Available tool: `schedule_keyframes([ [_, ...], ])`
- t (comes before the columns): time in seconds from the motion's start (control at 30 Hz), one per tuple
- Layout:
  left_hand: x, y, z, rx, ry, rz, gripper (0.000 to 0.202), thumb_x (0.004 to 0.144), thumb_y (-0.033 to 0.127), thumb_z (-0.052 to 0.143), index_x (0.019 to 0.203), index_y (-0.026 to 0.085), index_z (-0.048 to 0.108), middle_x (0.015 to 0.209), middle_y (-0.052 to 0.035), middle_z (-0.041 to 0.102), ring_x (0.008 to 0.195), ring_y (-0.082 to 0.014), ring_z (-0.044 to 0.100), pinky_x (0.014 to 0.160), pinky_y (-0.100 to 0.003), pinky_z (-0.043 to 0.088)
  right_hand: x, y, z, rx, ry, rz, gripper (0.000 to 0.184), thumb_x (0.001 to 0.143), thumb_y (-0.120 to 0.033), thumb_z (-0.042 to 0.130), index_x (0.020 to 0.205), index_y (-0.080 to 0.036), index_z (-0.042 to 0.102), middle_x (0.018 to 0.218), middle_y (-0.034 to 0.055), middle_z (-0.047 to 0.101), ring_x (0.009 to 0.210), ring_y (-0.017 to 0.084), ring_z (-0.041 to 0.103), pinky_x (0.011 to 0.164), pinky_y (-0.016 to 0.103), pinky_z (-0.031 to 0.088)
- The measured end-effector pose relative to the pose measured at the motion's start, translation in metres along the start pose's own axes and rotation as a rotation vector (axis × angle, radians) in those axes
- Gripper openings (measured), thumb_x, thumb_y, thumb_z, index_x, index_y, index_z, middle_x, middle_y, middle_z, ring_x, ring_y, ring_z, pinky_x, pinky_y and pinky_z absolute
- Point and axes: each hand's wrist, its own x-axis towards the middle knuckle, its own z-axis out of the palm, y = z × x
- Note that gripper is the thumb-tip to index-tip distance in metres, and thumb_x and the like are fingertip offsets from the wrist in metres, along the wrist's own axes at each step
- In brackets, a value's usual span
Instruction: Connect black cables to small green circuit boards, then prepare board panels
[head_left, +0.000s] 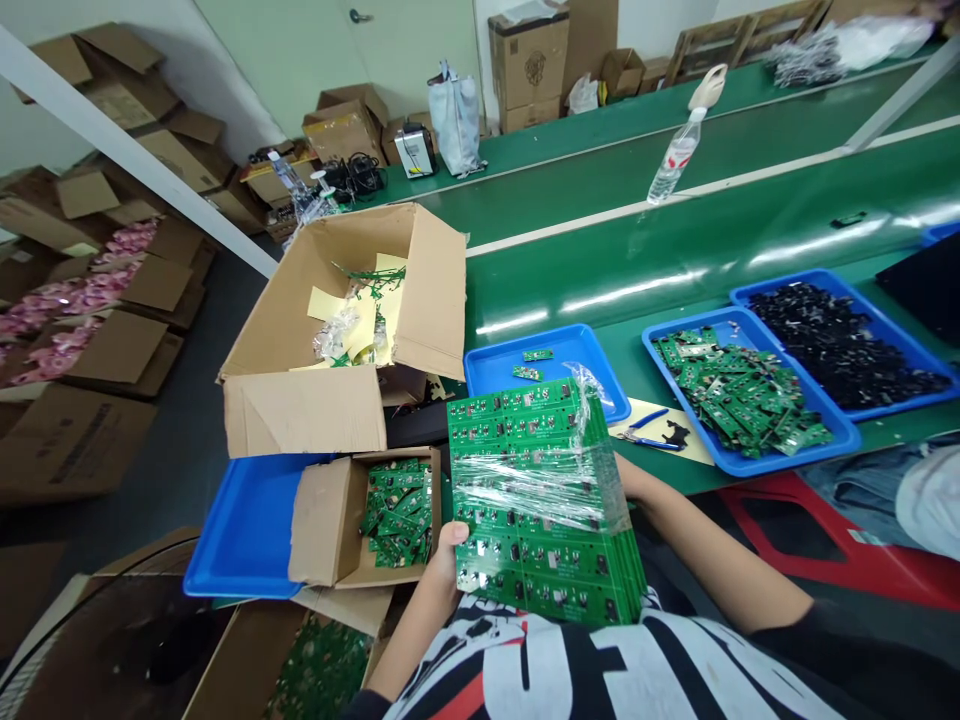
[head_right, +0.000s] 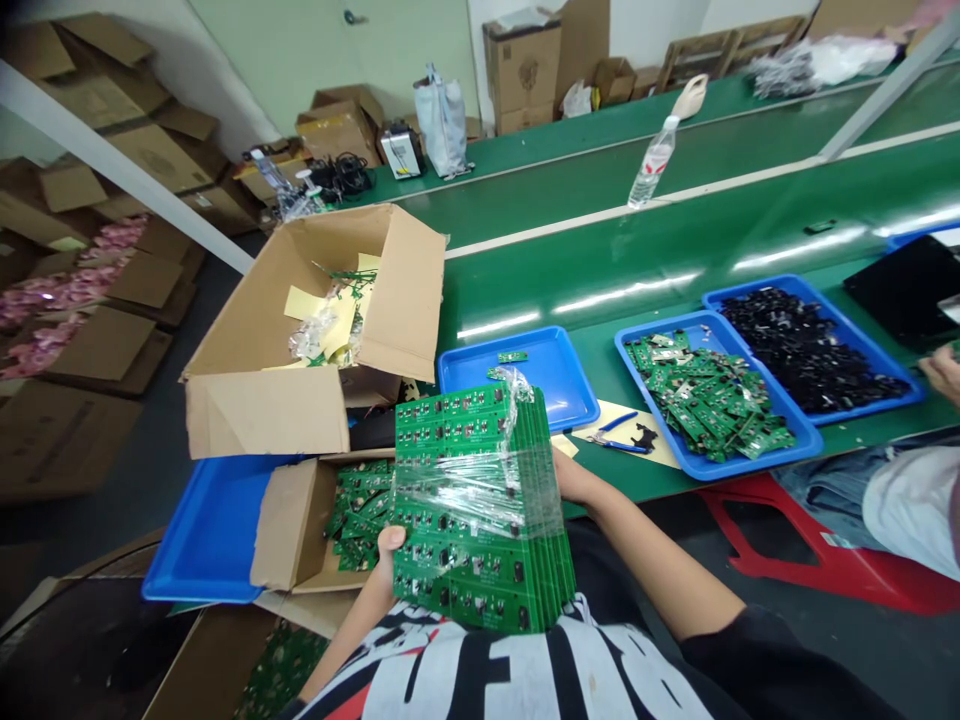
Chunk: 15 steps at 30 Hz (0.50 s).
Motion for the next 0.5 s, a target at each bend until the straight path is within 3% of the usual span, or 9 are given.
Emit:
schedule_keyframes([
  [0.07,0.0,-0.001,0.001,-0.004,0.001,0.006,0.06,0.045,0.04,0.066,0.099,0.013,0.061,0.086,-0.0113,0.069,0.092,-0.0348,0.06,0.078,-0.045,0.046,0.002,-0.003,-0.003,-0.023,0.03,-0.027,0.027,0.055,-0.031,0.072,0.08,-0.024,0.068,0.093,0.0044,0.067,0.093,0.03,0.057,0.088,0.049,0.041],
  [0.17,-0.001,-0.001,-0.001,-0.002,0.015,0.017,0.063,0.044,0.039,0.068,0.101,0.013,0.06,0.086,-0.0111,0.069,0.091,-0.0346,0.06,0.079,-0.046,0.045,0.003,-0.009,-0.011,-0.038,0.026,-0.031,0.015,0.058,-0.032,0.069,0.069,-0.022,0.067,0.073,0.0027,0.068,0.077,0.026,0.06,0.075,0.043,0.047],
  [0.3,-0.001,-0.001,-0.006,-0.002,0.044,0.034,0.062,0.044,0.036,0.068,0.101,0.014,0.06,0.086,-0.0106,0.07,0.091,-0.0341,0.06,0.08,-0.045,0.045,-0.003,-0.014,-0.024,-0.036,0.039,0.006,0.015,0.063,-0.033,0.066,0.059,-0.018,0.063,0.054,-0.0004,0.059,0.054,0.017,0.056,0.057,0.031,0.047],
  [0.4,-0.003,-0.001,-0.009,-0.006,0.056,0.037,0.058,0.044,0.036,0.067,0.098,0.013,0.062,0.087,-0.0107,0.07,0.091,-0.0344,0.06,0.079,-0.044,0.046,-0.014,-0.006,-0.041,0.07,0.185,0.046,0.017,0.063,-0.032,0.066,0.057,-0.017,0.059,0.049,-0.0014,0.054,0.05,0.014,0.053,0.053,0.028,0.045],
  [0.5,-0.009,0.0,-0.011,-0.019,0.069,0.044,0.053,0.048,0.038,0.065,0.095,0.013,0.064,0.087,-0.0105,0.07,0.091,-0.0339,0.061,0.078,-0.042,0.048,-0.029,0.004,-0.071,0.199,0.372,0.026,0.017,0.064,-0.033,0.06,0.056,-0.02,0.054,0.048,-0.0023,0.052,0.049,0.013,0.052,0.048,0.026,0.044],
])
